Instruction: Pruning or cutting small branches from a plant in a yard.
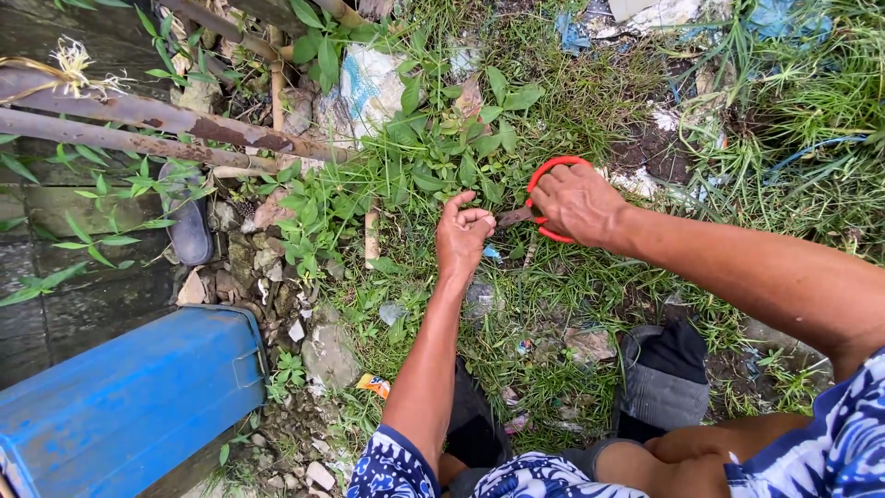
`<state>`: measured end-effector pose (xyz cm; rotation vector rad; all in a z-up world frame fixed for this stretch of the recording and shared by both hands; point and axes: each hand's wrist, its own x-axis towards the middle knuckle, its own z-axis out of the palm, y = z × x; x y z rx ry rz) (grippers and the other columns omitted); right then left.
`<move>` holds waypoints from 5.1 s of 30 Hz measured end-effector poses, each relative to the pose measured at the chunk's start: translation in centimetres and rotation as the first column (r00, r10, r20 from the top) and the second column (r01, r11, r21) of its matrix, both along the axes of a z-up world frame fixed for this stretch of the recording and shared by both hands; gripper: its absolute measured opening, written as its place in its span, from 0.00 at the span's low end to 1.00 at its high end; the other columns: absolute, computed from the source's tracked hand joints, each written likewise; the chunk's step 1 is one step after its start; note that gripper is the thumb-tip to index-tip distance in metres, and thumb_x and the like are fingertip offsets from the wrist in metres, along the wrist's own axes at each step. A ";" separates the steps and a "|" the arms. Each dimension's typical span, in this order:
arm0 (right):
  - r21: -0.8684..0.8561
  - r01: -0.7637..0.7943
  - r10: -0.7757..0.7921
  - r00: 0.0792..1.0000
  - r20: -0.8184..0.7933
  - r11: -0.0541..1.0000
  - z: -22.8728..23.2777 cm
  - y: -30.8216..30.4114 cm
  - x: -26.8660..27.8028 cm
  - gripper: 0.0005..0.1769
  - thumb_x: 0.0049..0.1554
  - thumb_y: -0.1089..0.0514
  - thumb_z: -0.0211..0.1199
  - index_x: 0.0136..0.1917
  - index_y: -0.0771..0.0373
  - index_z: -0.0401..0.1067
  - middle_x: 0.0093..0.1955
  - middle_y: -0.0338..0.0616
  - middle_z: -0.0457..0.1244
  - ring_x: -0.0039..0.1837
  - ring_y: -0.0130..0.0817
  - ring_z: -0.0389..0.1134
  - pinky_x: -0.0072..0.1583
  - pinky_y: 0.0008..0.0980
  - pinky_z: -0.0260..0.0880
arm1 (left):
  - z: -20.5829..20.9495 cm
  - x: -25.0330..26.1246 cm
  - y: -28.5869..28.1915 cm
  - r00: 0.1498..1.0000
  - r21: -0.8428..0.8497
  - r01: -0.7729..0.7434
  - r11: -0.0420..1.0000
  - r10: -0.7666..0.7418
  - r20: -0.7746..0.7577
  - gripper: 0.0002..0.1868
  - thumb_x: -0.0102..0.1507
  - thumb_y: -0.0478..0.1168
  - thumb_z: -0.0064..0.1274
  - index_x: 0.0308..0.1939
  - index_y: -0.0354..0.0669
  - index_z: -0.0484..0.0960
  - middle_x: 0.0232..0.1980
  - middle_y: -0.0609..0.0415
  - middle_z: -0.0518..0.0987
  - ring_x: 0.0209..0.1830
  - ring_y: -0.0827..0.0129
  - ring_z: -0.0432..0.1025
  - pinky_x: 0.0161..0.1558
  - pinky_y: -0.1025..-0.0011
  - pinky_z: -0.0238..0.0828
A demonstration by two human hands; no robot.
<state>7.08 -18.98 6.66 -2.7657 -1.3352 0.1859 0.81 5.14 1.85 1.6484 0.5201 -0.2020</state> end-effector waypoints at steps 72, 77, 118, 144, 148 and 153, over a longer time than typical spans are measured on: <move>-0.004 0.091 -0.089 0.966 -0.244 0.996 -3.1 -0.2 -1.3 0.24 0.57 0.38 0.59 0.51 0.61 0.71 0.49 0.48 0.69 0.52 0.45 0.73 0.51 0.44 0.76 | 1.1 -3.1 5.6 0.998 0.533 -0.057 0.844 0.069 -0.003 0.25 0.62 0.33 0.55 0.63 0.40 0.73 0.46 0.53 0.83 0.38 0.73 0.74 0.41 0.70 0.74; 0.084 0.112 -0.101 0.987 -0.126 0.990 -2.4 -0.9 -1.0 0.29 0.54 0.35 0.61 0.53 0.62 0.72 0.52 0.49 0.69 0.56 0.46 0.72 0.56 0.43 0.74 | -1.1 -5.2 6.4 0.975 0.804 -0.003 0.594 -0.177 0.135 0.26 0.62 0.31 0.51 0.66 0.43 0.74 0.62 0.46 0.80 0.62 0.62 0.71 0.65 0.61 0.67; -0.140 -0.116 0.107 0.992 -0.071 0.983 -2.5 3.9 -2.0 0.19 0.61 0.46 0.54 0.56 0.60 0.71 0.52 0.47 0.68 0.54 0.41 0.72 0.54 0.40 0.74 | 4.5 -3.0 3.7 0.906 0.467 0.423 0.777 -0.382 -0.184 0.30 0.68 0.33 0.50 0.73 0.54 0.62 0.51 0.49 0.84 0.39 0.61 0.81 0.39 0.63 0.85; -0.145 -0.001 0.001 1.000 0.005 0.989 3.7 0.2 -1.2 0.36 0.55 0.27 0.56 0.56 0.61 0.71 0.50 0.42 0.65 0.54 0.38 0.67 0.60 0.40 0.67 | 3.0 -3.3 2.4 0.903 0.555 0.430 0.713 -0.341 -0.261 0.41 0.58 0.37 0.62 0.73 0.50 0.61 0.64 0.43 0.75 0.53 0.57 0.75 0.56 0.52 0.72; -0.250 -0.018 0.007 0.999 -0.047 0.968 3.3 1.8 -1.3 0.37 0.57 0.25 0.55 0.57 0.60 0.71 0.50 0.41 0.64 0.55 0.37 0.66 0.58 0.39 0.66 | 3.1 -3.1 2.6 0.927 0.517 0.376 0.769 -0.304 -0.221 0.33 0.64 0.30 0.50 0.73 0.50 0.64 0.53 0.43 0.79 0.46 0.60 0.75 0.48 0.60 0.79; -0.151 -0.056 0.057 0.998 0.002 0.987 1.3 3.1 -1.4 0.35 0.50 0.30 0.62 0.57 0.59 0.71 0.52 0.41 0.65 0.59 0.38 0.65 0.61 0.39 0.65 | 2.1 -3.4 3.7 0.944 0.418 0.321 0.850 -0.249 -0.218 0.27 0.67 0.28 0.46 0.70 0.47 0.67 0.39 0.51 0.82 0.32 0.67 0.77 0.35 0.70 0.82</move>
